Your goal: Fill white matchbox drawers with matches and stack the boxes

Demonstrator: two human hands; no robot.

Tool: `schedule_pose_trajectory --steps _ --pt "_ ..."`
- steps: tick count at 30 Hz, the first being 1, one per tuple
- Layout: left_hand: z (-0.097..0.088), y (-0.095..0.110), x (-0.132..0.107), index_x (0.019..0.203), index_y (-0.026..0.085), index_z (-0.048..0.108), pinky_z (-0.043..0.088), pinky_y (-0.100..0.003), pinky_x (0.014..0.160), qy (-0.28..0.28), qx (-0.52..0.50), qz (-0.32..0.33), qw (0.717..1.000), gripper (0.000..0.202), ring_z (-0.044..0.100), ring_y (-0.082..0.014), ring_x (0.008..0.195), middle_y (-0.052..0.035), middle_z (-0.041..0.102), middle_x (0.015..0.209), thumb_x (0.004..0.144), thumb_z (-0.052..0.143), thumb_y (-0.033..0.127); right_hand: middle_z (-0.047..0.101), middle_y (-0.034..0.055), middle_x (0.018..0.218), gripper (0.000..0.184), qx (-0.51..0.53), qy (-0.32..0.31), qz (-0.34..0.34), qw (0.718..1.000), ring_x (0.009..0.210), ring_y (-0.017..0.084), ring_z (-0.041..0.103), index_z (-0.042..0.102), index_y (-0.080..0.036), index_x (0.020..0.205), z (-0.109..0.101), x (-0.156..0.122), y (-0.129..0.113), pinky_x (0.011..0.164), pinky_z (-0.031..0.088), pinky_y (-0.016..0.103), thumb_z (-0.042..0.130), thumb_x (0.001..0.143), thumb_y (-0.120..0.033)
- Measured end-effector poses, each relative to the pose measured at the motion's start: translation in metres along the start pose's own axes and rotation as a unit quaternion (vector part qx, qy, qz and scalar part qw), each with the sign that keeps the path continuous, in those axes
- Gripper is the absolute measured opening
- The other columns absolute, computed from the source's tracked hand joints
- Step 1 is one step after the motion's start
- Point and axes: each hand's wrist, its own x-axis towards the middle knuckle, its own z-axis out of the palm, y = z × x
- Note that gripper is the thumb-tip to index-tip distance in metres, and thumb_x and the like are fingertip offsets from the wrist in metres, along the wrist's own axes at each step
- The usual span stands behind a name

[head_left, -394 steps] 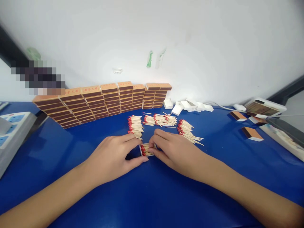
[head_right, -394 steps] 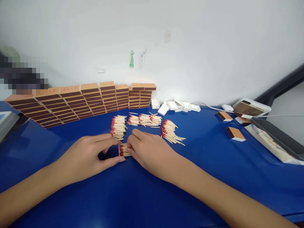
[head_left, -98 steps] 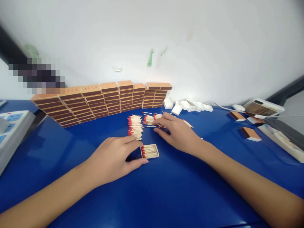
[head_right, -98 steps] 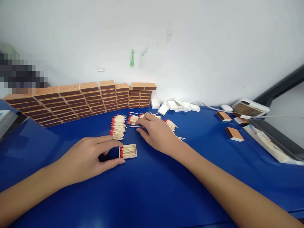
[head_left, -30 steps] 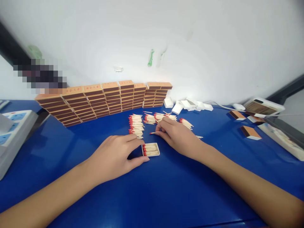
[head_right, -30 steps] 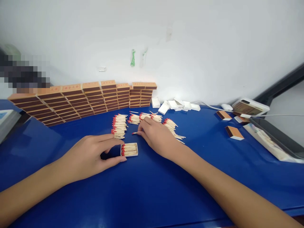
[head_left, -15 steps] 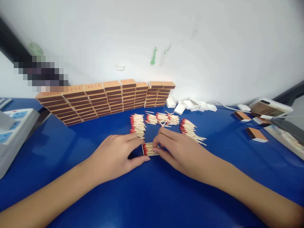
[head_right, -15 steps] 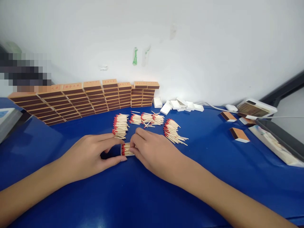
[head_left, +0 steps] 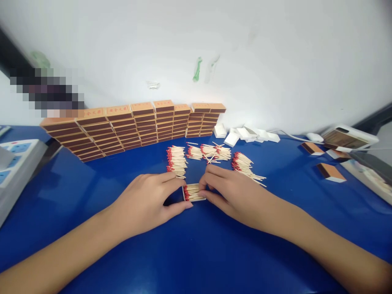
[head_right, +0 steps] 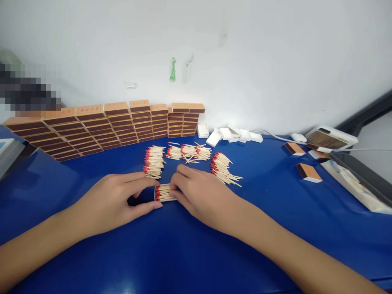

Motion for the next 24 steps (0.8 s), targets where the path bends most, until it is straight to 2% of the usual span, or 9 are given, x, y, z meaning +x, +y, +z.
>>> schedule_pose_trajectory --steps 9,12,15,19,24 --pt "-0.004 0.001 0.001 0.113 0.022 0.075 0.048 -0.028 0.062 -0.006 -0.003 -0.002 1.0 0.029 0.065 -0.0139 0.066 0.0005 0.073 0.088 0.1 0.07 0.048 0.067 0.0045 0.102 0.008 0.049 0.025 0.008 0.998 0.076 0.016 0.064 0.065 -0.021 0.1 0.003 0.002 0.001 0.065 0.047 0.029 0.058 0.105 -0.018" --pt "-0.004 0.002 0.001 0.117 0.022 0.075 0.049 -0.028 0.062 -0.006 0.0 -0.005 1.0 0.03 0.065 -0.0141 0.067 0.0003 0.075 0.09 0.099 0.071 0.047 0.068 0.0057 0.101 0.009 0.034 0.081 0.024 0.996 0.085 0.019 0.066 0.066 -0.022 0.103 0.001 0.004 0.015 0.072 0.049 0.031 0.058 0.105 -0.02" --pt "-0.003 0.002 0.0 0.115 0.022 0.075 0.048 -0.028 0.061 0.0 0.005 -0.002 1.0 0.03 0.065 -0.0136 0.065 0.0003 0.075 0.089 0.098 0.072 0.046 0.068 0.0073 0.106 0.013 -0.002 0.133 0.063 0.989 0.085 0.021 0.066 0.068 -0.022 0.112 0.001 0.006 0.041 0.076 0.05 0.034 0.058 0.104 -0.02" --pt "-0.003 0.002 -0.001 0.115 0.021 0.076 0.047 -0.027 0.06 0.005 0.003 0.006 1.0 0.029 0.064 -0.0135 0.064 0.0003 0.073 0.087 0.098 0.072 0.046 0.063 0.0064 0.103 0.018 0.005 0.127 0.07 0.989 0.083 0.02 0.064 0.069 -0.022 0.118 0.003 0.007 0.07 0.076 0.049 0.034 0.061 0.102 -0.021" --pt "-0.005 0.003 -0.002 0.115 0.022 0.076 0.046 -0.028 0.06 0.007 0.006 0.0 1.0 0.03 0.063 -0.0138 0.063 0.0009 0.071 0.084 0.099 0.071 0.046 0.06 0.0053 0.1 0.006 0.009 0.107 0.079 0.991 0.08 0.019 0.062 0.067 -0.02 0.104 0.006 0.01 0.077 0.075 0.048 0.033 0.061 0.101 -0.02"
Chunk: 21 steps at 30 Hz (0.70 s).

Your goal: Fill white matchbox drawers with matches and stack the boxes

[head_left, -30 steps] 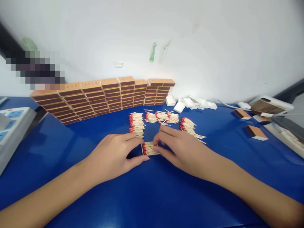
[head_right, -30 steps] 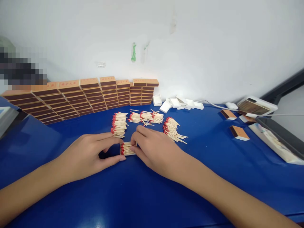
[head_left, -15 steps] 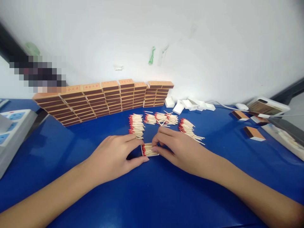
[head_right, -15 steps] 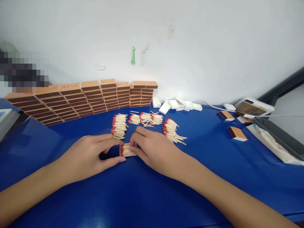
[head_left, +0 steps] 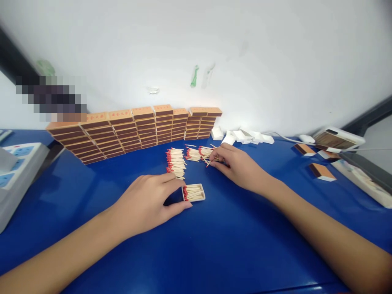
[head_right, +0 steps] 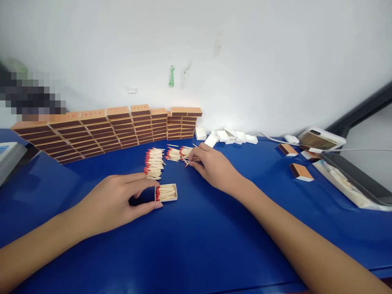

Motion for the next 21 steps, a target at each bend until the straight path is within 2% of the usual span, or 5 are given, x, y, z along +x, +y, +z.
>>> schedule_pose_trajectory --steps 4,9,14,17,21 --pt "0.0 0.001 0.001 0.115 0.022 0.075 0.045 -0.028 0.062 -0.002 0.004 0.001 1.0 0.03 0.064 -0.0145 0.065 0.0008 0.071 0.085 0.099 0.07 0.047 0.06 0.0062 0.099 0.008 -0.018 -0.004 -0.019 1.0 0.08 0.02 0.06 0.062 -0.021 0.096 0.002 0.0 -0.003 0.075 0.048 0.033 0.057 0.103 -0.02" --pt "0.0 0.003 0.001 0.113 0.023 0.075 0.045 -0.028 0.062 -0.008 0.001 -0.002 1.0 0.029 0.064 -0.0141 0.066 0.001 0.071 0.086 0.1 0.069 0.048 0.061 0.0086 0.105 0.01 -0.034 -0.014 -0.024 0.999 0.087 0.022 0.062 0.061 -0.021 0.104 0.001 0.001 -0.004 0.08 0.05 0.036 0.052 0.106 -0.023" --pt "-0.002 0.003 0.0 0.115 0.022 0.076 0.044 -0.028 0.061 -0.005 -0.001 -0.003 1.0 0.029 0.062 -0.0142 0.064 0.0013 0.069 0.084 0.099 0.071 0.046 0.06 0.0088 0.102 0.014 -0.05 -0.026 -0.026 0.998 0.086 0.022 0.06 0.06 -0.02 0.097 -0.003 0.0 -0.007 0.079 0.049 0.036 0.049 0.106 -0.02" --pt "-0.002 0.002 0.0 0.113 0.021 0.076 0.044 -0.029 0.061 0.0 -0.004 0.001 1.0 0.029 0.062 -0.0144 0.064 0.0017 0.068 0.082 0.099 0.071 0.046 0.06 0.0076 0.099 0.012 -0.031 -0.01 -0.015 0.999 0.085 0.022 0.06 0.059 -0.02 0.095 -0.002 0.0 -0.009 0.078 0.048 0.036 0.052 0.104 -0.021" --pt "-0.002 0.002 0.001 0.111 0.021 0.076 0.044 -0.029 0.061 0.004 -0.01 0.004 1.0 0.028 0.062 -0.0148 0.064 0.002 0.067 0.08 0.099 0.071 0.046 0.061 0.0049 0.094 0.012 0.001 0.031 0.03 0.999 0.079 0.02 0.06 0.058 -0.021 0.093 0.005 0.002 -0.013 0.071 0.045 0.034 0.056 0.104 -0.026"
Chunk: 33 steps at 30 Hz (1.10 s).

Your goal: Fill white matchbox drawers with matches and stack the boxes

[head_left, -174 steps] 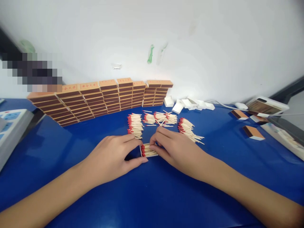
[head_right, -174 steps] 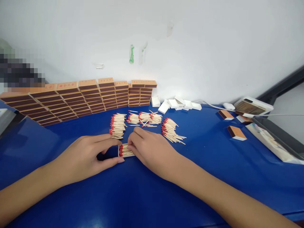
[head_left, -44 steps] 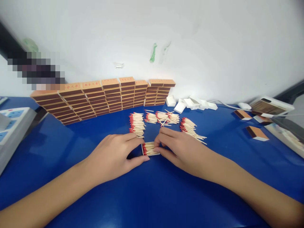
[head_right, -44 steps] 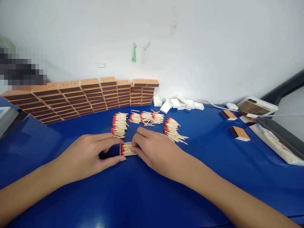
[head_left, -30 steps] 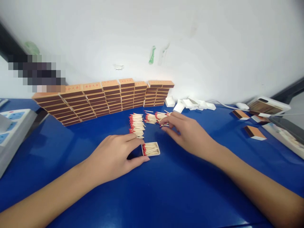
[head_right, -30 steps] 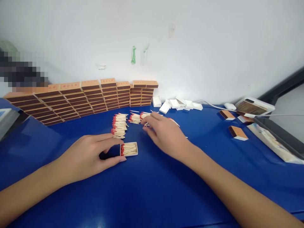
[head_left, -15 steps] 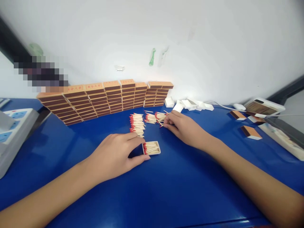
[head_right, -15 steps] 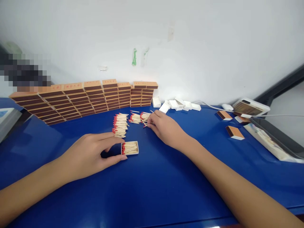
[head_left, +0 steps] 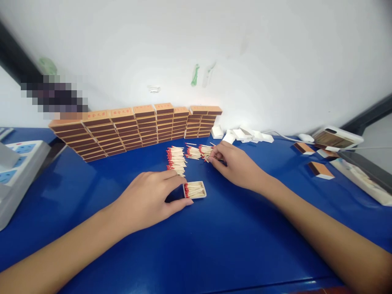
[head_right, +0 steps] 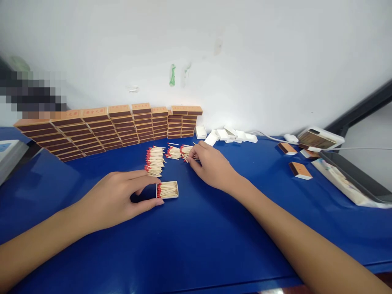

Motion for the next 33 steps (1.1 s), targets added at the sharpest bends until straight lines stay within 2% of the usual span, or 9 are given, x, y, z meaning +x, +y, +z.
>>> schedule_pose_trajectory --steps 3,9,14,21,33 --pt "0.0 0.0 0.0 0.112 0.021 0.076 0.043 -0.029 0.06 -0.004 -0.002 -0.003 1.0 0.029 0.061 -0.0145 0.063 0.0017 0.068 0.081 0.1 0.07 0.046 0.061 0.0051 0.095 0.013 -0.001 0.005 0.005 1.0 0.079 0.02 0.06 0.057 -0.021 0.092 0.002 0.002 -0.001 0.071 0.045 0.034 0.055 0.105 -0.026" --pt "0.001 -0.001 0.0 0.112 0.021 0.076 0.043 -0.029 0.061 -0.003 0.008 0.001 1.0 0.029 0.063 -0.0148 0.065 0.0017 0.069 0.083 0.1 0.07 0.047 0.057 0.0084 0.099 0.017 -0.077 -0.031 -0.081 0.993 0.084 0.022 0.057 0.057 -0.02 0.095 -0.008 0.003 0.006 0.076 0.046 0.035 0.045 0.107 -0.017" --pt "0.001 -0.001 0.0 0.112 0.021 0.077 0.043 -0.029 0.06 0.004 0.008 0.004 1.0 0.03 0.062 -0.0139 0.063 0.0024 0.069 0.081 0.099 0.071 0.047 0.056 0.01 0.1 0.02 -0.141 -0.038 -0.097 0.984 0.087 0.023 0.056 0.059 -0.02 0.096 -0.01 0.004 0.011 0.078 0.047 0.035 0.042 0.108 -0.018" --pt "0.001 -0.001 -0.001 0.112 0.021 0.077 0.043 -0.028 0.06 0.007 0.008 0.005 1.0 0.03 0.062 -0.0139 0.063 0.0021 0.069 0.081 0.098 0.072 0.047 0.059 0.0114 0.105 0.018 -0.153 -0.016 -0.12 0.981 0.088 0.024 0.058 0.063 -0.018 0.115 -0.004 0.008 0.011 0.077 0.048 0.035 0.047 0.109 -0.023" --pt "0.003 -0.002 0.0 0.112 0.021 0.077 0.044 -0.028 0.06 0.01 0.012 0.009 1.0 0.029 0.062 -0.0136 0.063 0.0025 0.068 0.081 0.098 0.073 0.046 0.059 0.0106 0.099 0.021 -0.16 -0.009 -0.135 0.978 0.086 0.024 0.057 0.059 -0.02 0.098 0.0 0.008 0.016 0.077 0.049 0.035 0.041 0.109 -0.02"
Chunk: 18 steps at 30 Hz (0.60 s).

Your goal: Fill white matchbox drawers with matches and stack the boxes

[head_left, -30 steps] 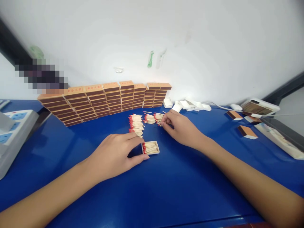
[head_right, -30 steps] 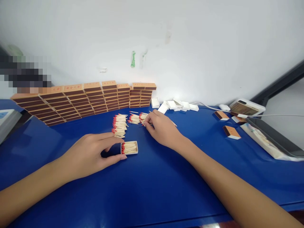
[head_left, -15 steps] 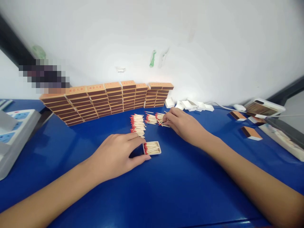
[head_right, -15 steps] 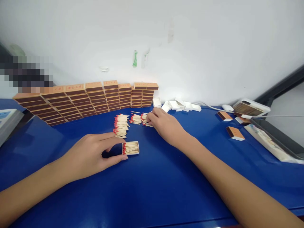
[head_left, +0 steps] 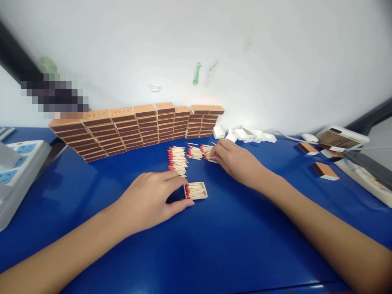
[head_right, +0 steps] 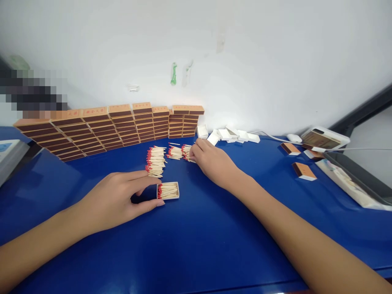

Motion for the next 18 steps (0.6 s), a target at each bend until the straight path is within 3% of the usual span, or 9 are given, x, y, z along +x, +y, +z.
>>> schedule_pose_trajectory --steps 18 --pt "0.0 0.0011 -0.0005 0.111 0.022 0.077 0.044 -0.028 0.06 -0.002 -0.004 -0.005 1.0 0.029 0.062 -0.0133 0.063 0.0027 0.068 0.08 0.099 0.071 0.048 0.058 0.0131 0.104 0.021 0.028 -0.029 0.017 0.999 0.087 0.024 0.06 0.061 -0.018 0.101 -0.0034 -0.001 0.0025 0.079 0.052 0.038 0.041 0.109 -0.022"
